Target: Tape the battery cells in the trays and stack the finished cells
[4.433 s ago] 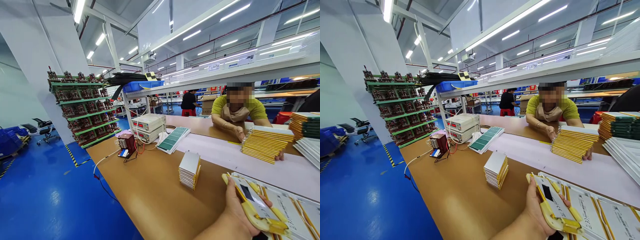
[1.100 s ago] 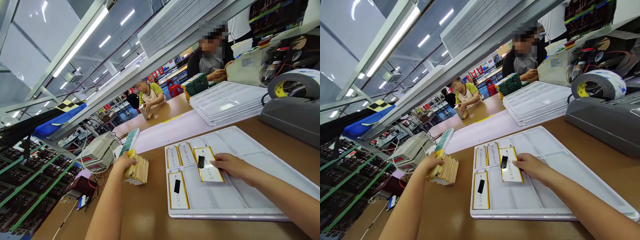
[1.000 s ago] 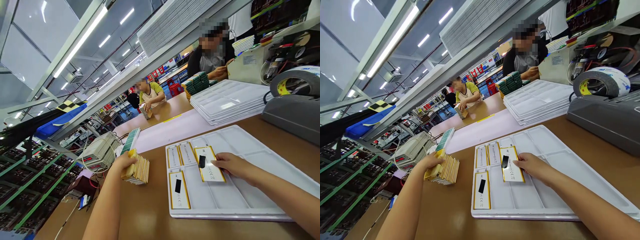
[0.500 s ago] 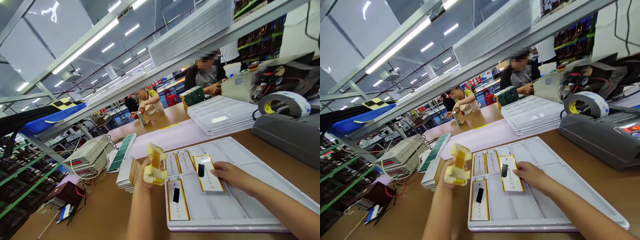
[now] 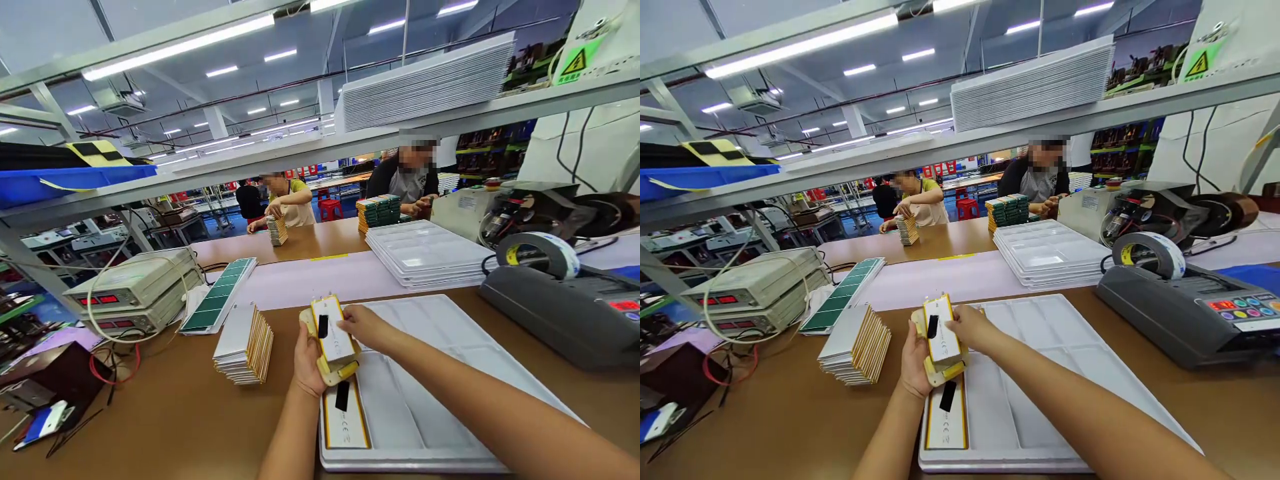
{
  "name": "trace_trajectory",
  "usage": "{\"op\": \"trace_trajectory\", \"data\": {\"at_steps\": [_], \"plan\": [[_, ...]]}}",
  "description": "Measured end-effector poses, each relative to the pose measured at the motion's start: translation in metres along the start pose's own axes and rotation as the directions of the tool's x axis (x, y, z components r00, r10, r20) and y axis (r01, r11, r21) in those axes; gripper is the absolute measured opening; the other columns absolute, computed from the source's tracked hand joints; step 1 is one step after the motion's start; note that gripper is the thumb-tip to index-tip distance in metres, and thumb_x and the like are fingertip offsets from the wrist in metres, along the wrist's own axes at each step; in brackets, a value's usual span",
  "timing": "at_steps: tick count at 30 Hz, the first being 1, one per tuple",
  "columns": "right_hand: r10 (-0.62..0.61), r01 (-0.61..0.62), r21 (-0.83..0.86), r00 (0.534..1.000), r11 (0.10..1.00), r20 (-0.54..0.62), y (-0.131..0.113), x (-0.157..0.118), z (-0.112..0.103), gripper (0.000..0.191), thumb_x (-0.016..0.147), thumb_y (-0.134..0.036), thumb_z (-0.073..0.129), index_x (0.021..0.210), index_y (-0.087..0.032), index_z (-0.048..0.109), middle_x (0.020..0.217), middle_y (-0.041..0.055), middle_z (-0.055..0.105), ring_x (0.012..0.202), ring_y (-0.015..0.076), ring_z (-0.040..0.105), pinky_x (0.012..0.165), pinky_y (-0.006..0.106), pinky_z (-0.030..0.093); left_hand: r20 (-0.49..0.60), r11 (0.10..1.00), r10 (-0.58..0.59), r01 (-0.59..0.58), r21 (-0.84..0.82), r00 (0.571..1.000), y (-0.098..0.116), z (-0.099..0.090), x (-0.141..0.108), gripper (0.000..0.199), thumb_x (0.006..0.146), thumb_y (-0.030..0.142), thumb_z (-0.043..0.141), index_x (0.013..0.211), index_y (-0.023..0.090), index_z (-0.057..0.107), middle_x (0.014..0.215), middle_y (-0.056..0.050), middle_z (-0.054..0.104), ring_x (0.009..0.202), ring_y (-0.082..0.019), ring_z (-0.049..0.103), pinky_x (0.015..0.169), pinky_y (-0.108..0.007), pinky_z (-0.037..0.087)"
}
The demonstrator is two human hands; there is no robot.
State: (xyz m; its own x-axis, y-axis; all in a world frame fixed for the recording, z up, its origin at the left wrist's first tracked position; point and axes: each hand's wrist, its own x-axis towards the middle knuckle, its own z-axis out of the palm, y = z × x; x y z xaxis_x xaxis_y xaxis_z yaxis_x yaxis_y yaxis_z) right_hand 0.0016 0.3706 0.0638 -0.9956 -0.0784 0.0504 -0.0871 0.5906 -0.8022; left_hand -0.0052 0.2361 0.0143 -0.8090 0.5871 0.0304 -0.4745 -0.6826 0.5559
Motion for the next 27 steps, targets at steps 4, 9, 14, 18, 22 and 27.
{"op": "trace_trajectory", "data": {"at_steps": [4,9,14,18,22,27], "plan": [[0.037,-0.024,-0.39,0.999,0.92,0.026,-0.002,0.006,-0.01,0.017,0.071,-0.036,0.055,0.068,-0.019,0.056,0.072,0.0017,0.061,0.066,0.0144,0.053,0.054,0.023,0.032,-0.003,0.999,0.018,-0.018,-0.026,1.0,0.002,-0.008,0.0,0.054,0.072,0.06,0.041,0.103,0.018,0.056,0.097,-0.011,0.062,0.094,-0.028,0.055,0.074,-0.041,0.045],[0.136,-0.217,-0.738,0.976,0.639,-0.169,0.026,0.015,-0.044,0.018,0.078,-0.033,0.048,0.078,-0.019,0.06,0.085,0.0082,0.063,0.079,0.0201,0.056,0.058,0.026,0.034,0.007,0.993,0.076,-0.075,-0.086,0.997,0.007,-0.016,0.004,0.063,0.071,0.063,0.038,0.106,0.014,0.055,0.098,-0.014,0.061,0.095,-0.028,0.055,0.078,-0.044,0.043],[0.176,-0.218,-0.8,0.974,0.559,-0.142,0.06,0.022,-0.04,0.013,0.077,-0.023,0.051,0.082,-0.016,0.06,0.088,0.0107,0.063,0.082,0.0218,0.057,0.061,0.028,0.036,-0.086,0.984,0.124,-0.134,-0.12,0.988,0.01,-0.023,0.01,0.063,0.068,0.065,0.04,0.101,0.015,0.057,0.093,-0.013,0.063,0.088,-0.027,0.058,0.076,-0.043,0.045],[0.173,-0.222,-0.793,0.974,0.567,-0.148,0.068,0.024,-0.037,0.013,0.078,-0.025,0.049,0.083,-0.017,0.058,0.087,0.0095,0.063,0.082,0.0212,0.056,0.06,0.027,0.036,-0.126,0.977,0.155,-0.171,-0.127,0.98,0.009,-0.025,0.012,0.063,0.068,0.064,0.042,0.103,0.015,0.056,0.093,-0.013,0.063,0.085,-0.026,0.059,0.074,-0.041,0.046],[0.178,-0.234,-0.777,0.971,0.585,-0.158,0.071,0.023,-0.041,0.013,0.078,-0.026,0.047,0.079,-0.017,0.058,0.084,0.0081,0.063,0.077,0.0198,0.056,0.055,0.026,0.035,-0.111,0.977,0.142,-0.157,-0.146,0.984,0.008,-0.028,0.013,0.061,0.067,0.064,0.044,0.102,0.015,0.057,0.089,-0.012,0.063,0.084,-0.026,0.059,0.073,-0.041,0.046],[0.155,-0.237,-0.764,0.972,0.601,-0.179,0.07,0.017,-0.033,0.012,0.078,-0.022,0.046,0.076,-0.017,0.057,0.086,0.0097,0.062,0.08,0.0207,0.056,0.06,0.028,0.034,-0.072,0.974,0.129,-0.14,-0.177,0.989,0.008,-0.031,0.013,0.06,0.067,0.063,0.045,0.103,0.017,0.055,0.091,-0.012,0.062,0.083,-0.026,0.059,0.074,-0.043,0.045]]}}
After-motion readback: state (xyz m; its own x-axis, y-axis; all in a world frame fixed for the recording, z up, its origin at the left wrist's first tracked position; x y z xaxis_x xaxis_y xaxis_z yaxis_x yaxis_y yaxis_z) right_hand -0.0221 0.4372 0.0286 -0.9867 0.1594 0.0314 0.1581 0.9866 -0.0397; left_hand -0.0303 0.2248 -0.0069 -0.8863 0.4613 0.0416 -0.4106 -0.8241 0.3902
